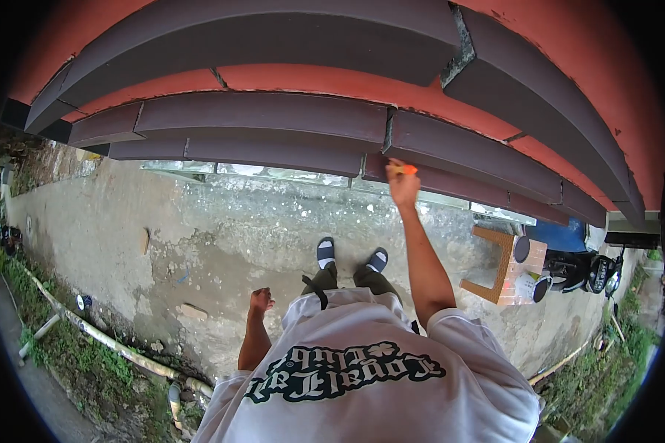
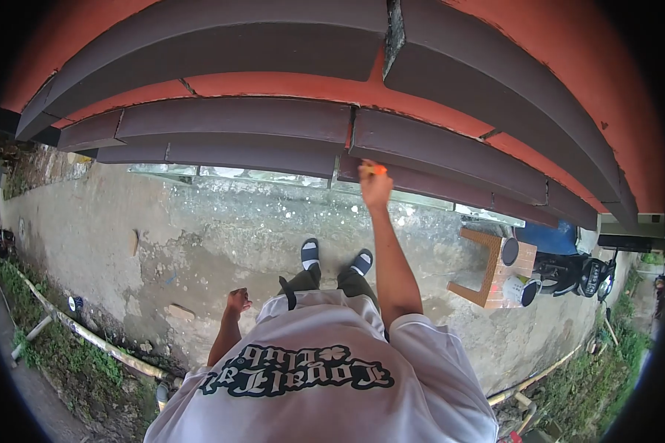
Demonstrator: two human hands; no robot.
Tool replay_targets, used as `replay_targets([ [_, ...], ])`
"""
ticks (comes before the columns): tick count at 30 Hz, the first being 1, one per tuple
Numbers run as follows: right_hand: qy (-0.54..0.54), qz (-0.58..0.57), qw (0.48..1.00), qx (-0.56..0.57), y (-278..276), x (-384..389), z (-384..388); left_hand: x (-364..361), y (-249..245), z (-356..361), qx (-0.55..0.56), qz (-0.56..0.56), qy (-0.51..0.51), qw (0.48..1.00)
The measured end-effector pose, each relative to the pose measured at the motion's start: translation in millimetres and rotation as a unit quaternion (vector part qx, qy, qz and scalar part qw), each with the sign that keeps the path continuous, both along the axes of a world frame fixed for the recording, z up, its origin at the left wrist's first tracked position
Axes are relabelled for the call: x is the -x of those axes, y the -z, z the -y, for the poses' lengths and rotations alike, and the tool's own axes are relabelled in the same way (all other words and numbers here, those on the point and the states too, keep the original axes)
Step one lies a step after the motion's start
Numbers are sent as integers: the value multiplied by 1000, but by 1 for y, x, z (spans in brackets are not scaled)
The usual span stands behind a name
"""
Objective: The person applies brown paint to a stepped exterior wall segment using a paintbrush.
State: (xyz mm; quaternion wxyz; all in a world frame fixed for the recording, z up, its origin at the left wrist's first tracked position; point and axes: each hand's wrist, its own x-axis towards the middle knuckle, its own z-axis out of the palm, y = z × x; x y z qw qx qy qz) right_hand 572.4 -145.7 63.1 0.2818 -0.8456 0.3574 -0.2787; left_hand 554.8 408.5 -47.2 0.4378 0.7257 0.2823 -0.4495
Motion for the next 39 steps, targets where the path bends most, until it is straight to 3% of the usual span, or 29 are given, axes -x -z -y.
replay_targets([
  [3,-61,-9,977,-204,-2,-17,-7,-12,3,9,11,10,-3,1000],
  [5,-28,57,968,-244,12,3,17,-24,3,16,26,24,4,999],
  [8,71,-10,997,-13,11,56,61,-40,1,25,44,51,18,998],
  [9,93,78,992,-24,15,65,70,-41,1,26,49,61,21,997],
  [12,170,-43,984,34,-27,59,31,-43,14,22,58,63,21,996],
  [15,35,26,996,80,-8,21,-18,-40,16,22,42,49,21,998],
  [18,-34,98,990,-97,-3,-17,-53,-36,19,20,34,31,24,999],
  [20,-81,46,975,-202,-11,-25,-53,-37,17,23,36,32,24,999],
  [22,-67,121,968,-211,20,-13,-24,-35,17,19,40,35,16,998],
  [23,-61,113,979,-156,32,1,-5,-34,19,17,45,38,8,998],
  [26,46,51,997,-30,-2,33,7,-29,23,7,42,39,-12,998],
  [30,81,14,993,79,-17,15,-27,-17,25,-3,23,16,-20,999],
  [33,-33,45,998,21,-6,-16,-69,-12,26,-3,20,2,-20,1000],
  [36,-31,40,998,-43,-9,-29,-79,-15,24,4,30,4,-20,999],
  [39,-56,100,987,-108,32,-3,-30,-17,29,3,54,-9,-19,998],
])
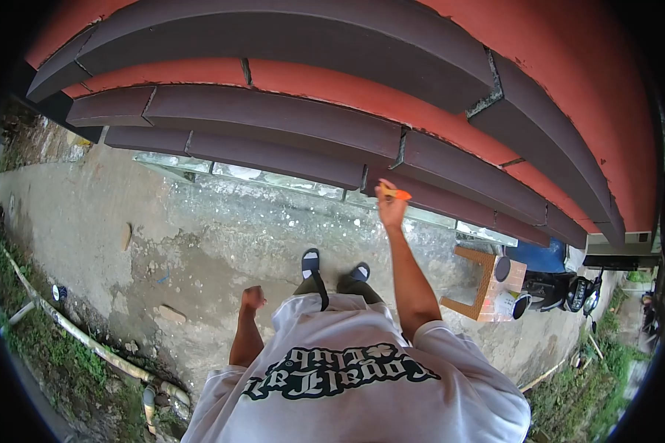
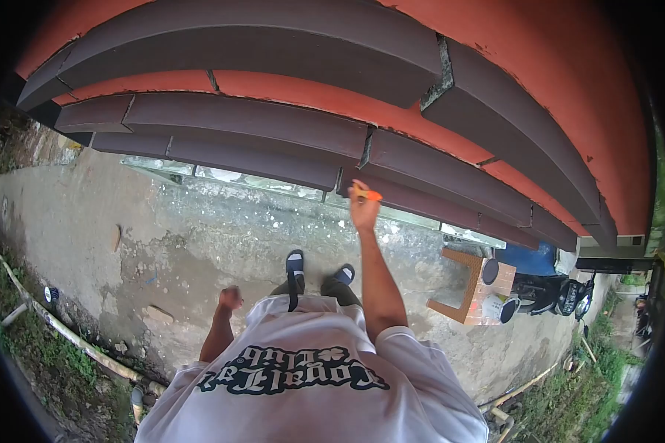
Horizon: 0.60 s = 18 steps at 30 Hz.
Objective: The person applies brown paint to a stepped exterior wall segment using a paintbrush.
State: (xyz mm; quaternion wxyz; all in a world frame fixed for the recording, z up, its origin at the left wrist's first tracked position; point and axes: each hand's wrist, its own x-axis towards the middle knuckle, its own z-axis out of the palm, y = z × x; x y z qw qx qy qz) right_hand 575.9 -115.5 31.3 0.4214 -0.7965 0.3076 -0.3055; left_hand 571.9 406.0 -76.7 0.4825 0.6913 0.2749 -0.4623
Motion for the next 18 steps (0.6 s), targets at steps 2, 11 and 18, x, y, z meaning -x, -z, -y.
replay_targets([
  [2,40,62,997,-35,14,34,42,2,-7,1,-11,16,-14,1000],
  [11,132,-308,927,169,-53,-3,39,30,-23,-23,-48,10,-58,997],
  [18,39,-125,988,78,1,-51,41,44,-40,-9,-54,19,-74,996],
])
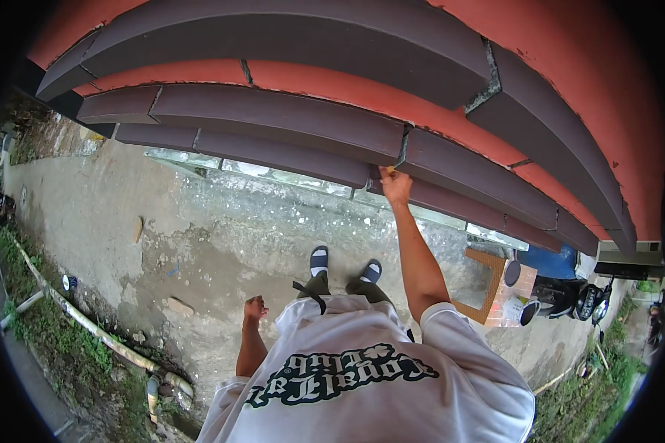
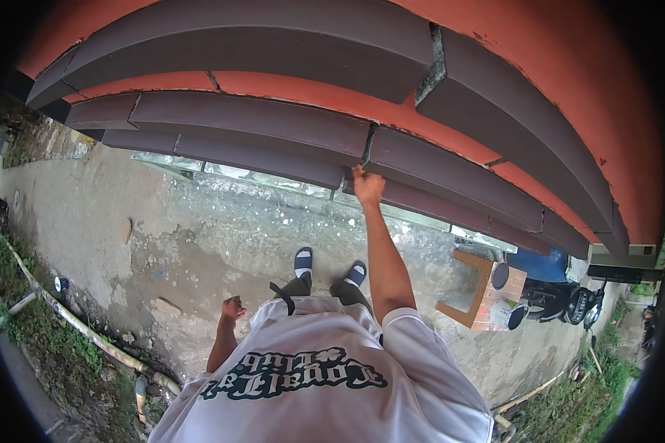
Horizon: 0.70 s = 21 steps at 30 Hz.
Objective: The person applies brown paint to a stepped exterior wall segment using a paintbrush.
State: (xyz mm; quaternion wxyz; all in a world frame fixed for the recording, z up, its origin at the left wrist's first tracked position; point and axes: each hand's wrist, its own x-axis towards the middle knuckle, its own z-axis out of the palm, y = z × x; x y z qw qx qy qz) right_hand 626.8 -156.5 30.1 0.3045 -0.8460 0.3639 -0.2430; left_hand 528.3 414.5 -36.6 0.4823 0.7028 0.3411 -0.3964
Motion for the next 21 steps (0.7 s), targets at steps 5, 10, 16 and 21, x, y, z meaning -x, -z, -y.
replay_targets([
  [5,110,-80,988,75,-27,75,62,11,-3,13,3,7,4,1000],
  [10,130,-190,960,158,-64,82,52,27,1,23,8,10,-13,1000],
  [16,8,-97,995,27,-47,0,-17,51,-11,44,1,8,-12,1000],
  [21,-61,34,997,32,-11,10,17,65,-20,55,-7,-4,25,1000],
])
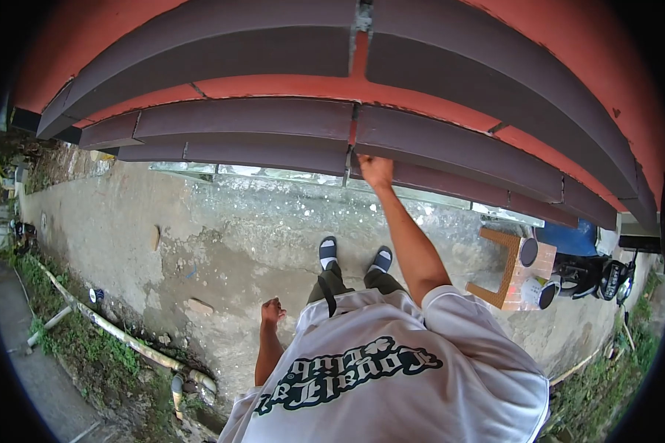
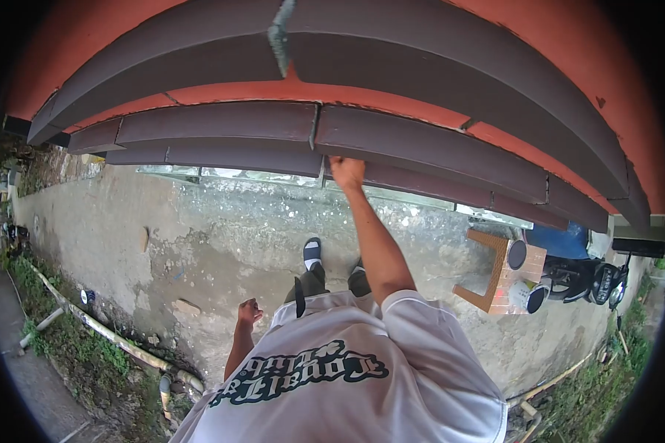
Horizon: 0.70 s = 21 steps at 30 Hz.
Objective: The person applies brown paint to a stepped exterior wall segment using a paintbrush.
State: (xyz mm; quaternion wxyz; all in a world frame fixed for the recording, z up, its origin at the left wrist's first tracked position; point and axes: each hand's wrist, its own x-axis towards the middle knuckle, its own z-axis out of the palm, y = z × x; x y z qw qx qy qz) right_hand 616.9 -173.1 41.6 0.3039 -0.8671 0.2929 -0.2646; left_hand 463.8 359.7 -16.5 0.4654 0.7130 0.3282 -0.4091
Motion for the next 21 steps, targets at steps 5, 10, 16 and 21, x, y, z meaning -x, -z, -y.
replay_targets([
  [5,105,23,994,31,37,117,120,8,-1,15,-20,-11,22,999],
  [10,204,-161,960,106,-40,188,167,12,0,43,12,48,-23,999],
  [16,96,-197,971,91,-45,102,75,43,-5,60,-1,43,-31,999],
  [21,35,-67,995,-69,-41,56,21,69,-5,64,-27,28,-33,999],
])
